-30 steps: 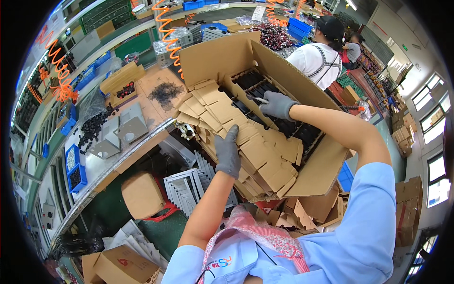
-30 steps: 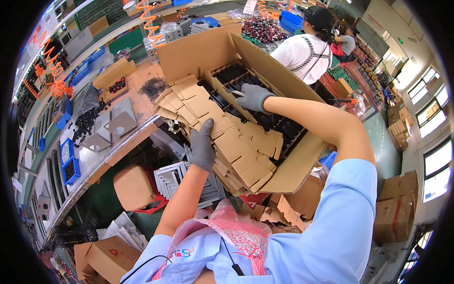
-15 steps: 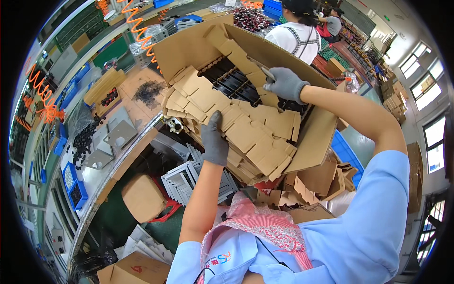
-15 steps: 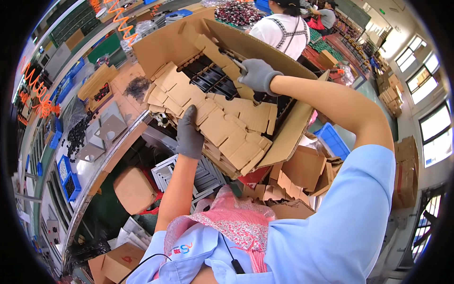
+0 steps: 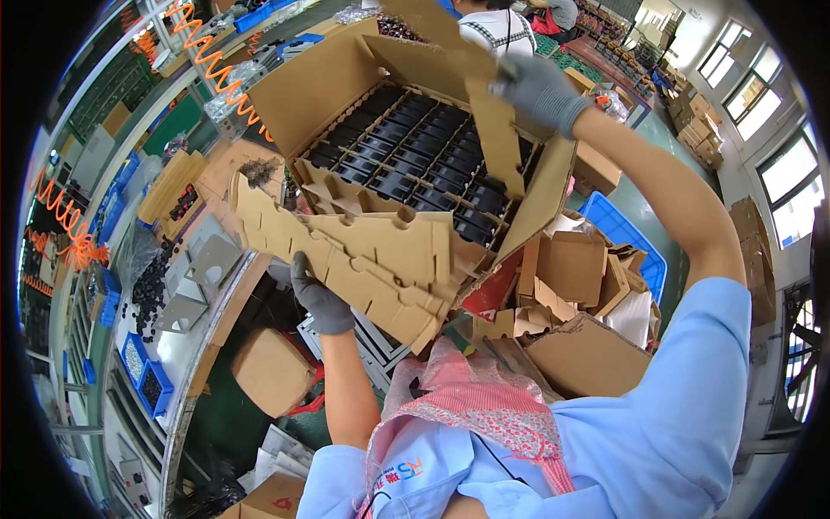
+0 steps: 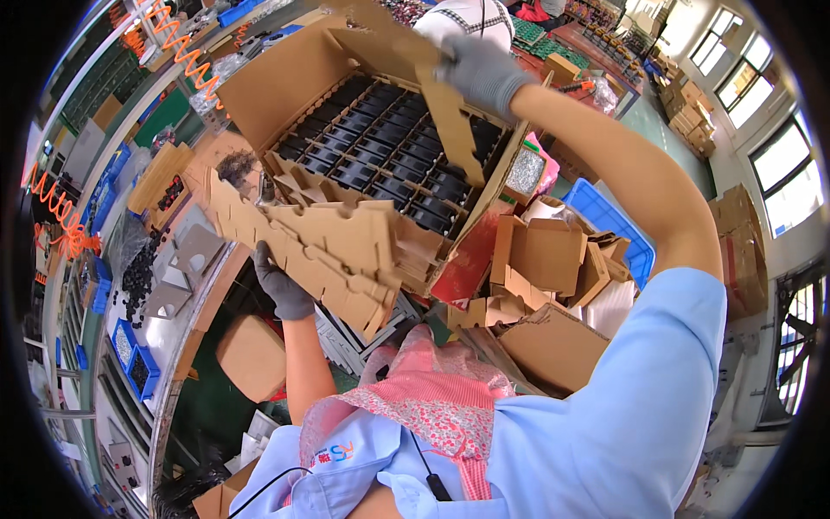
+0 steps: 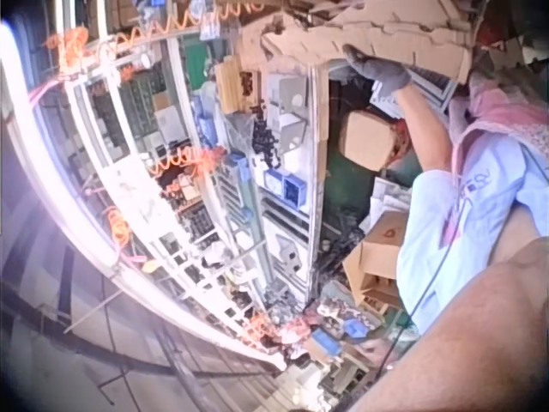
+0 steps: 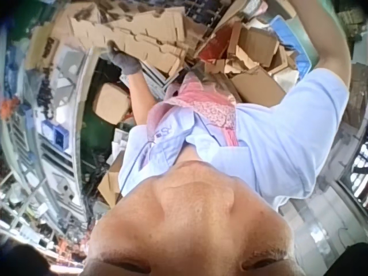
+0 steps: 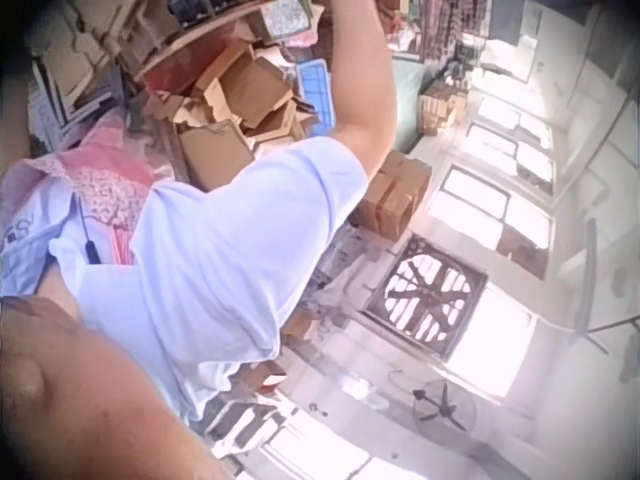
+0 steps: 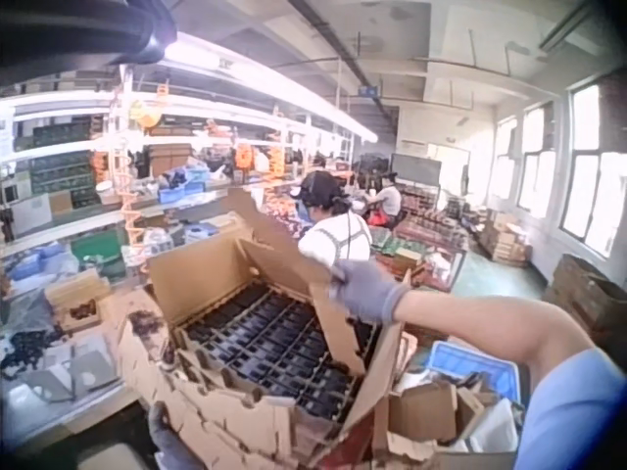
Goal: Unpacking electronic components from one box and organizing them into another box with cardboard dividers.
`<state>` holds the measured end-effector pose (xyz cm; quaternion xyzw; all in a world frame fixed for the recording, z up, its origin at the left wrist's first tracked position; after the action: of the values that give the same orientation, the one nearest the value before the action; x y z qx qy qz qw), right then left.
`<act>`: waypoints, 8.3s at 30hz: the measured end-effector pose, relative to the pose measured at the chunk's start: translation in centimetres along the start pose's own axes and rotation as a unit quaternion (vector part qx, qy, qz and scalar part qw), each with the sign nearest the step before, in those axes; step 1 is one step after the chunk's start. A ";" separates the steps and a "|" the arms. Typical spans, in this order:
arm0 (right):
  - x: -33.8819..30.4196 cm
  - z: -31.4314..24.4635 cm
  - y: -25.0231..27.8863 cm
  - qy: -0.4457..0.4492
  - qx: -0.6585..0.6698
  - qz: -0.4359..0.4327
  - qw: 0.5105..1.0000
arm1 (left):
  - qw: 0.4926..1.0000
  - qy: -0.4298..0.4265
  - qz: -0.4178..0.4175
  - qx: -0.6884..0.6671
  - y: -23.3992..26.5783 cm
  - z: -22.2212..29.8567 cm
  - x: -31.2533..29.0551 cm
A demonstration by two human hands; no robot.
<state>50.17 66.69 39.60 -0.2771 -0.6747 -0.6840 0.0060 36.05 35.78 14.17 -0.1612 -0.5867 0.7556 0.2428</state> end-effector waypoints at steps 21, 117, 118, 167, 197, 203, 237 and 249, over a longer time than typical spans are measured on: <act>-5.1 -16.0 -8.7 -0.061 0.176 -0.276 0.943 | 0.986 0.113 0.010 0.126 -5.0 0.1 -10.8; -68.5 -1.6 6.3 -0.498 0.293 0.083 0.812 | 0.002 0.355 -0.763 0.540 -21.0 -46.6 -26.1; -69.2 -1.2 6.1 -0.494 0.294 0.080 0.815 | -0.009 0.361 -0.760 0.540 -20.9 -46.8 -26.0; -57.5 -90.9 -18.8 0.704 -0.068 -0.391 0.590 | 0.379 -0.009 0.771 0.513 30.2 40.5 -89.5; -65.8 -89.9 -39.7 0.160 0.062 -0.491 0.854 | 0.334 0.132 0.760 0.542 41.8 55.3 -92.0; -63.8 -90.6 -38.2 0.216 0.212 -0.388 0.871 | 0.278 -0.073 0.770 0.569 41.5 54.9 -91.8; -62.8 -97.6 -37.6 0.235 0.332 -0.425 0.809 | 0.351 -0.056 0.701 0.619 39.0 53.5 -79.2; -60.3 -99.1 -36.6 0.142 0.250 -0.562 0.776 | 0.241 0.106 0.699 0.665 40.5 56.1 -77.8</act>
<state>50.42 -43.90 -11.03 0.2625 -0.8491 -0.4049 -0.2148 63.76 -60.67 -13.49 -0.3674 0.4999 0.7246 -0.3002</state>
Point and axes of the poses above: each hand's wrist, its own x-axis towards the middle knuckle, its own y-axis out of the back of the hand, z = x × y, the point moved 3 cm from there along x, towards the middle knuckle, and after that the axes turned 2 degrees about -z, right-handed, at the moved point
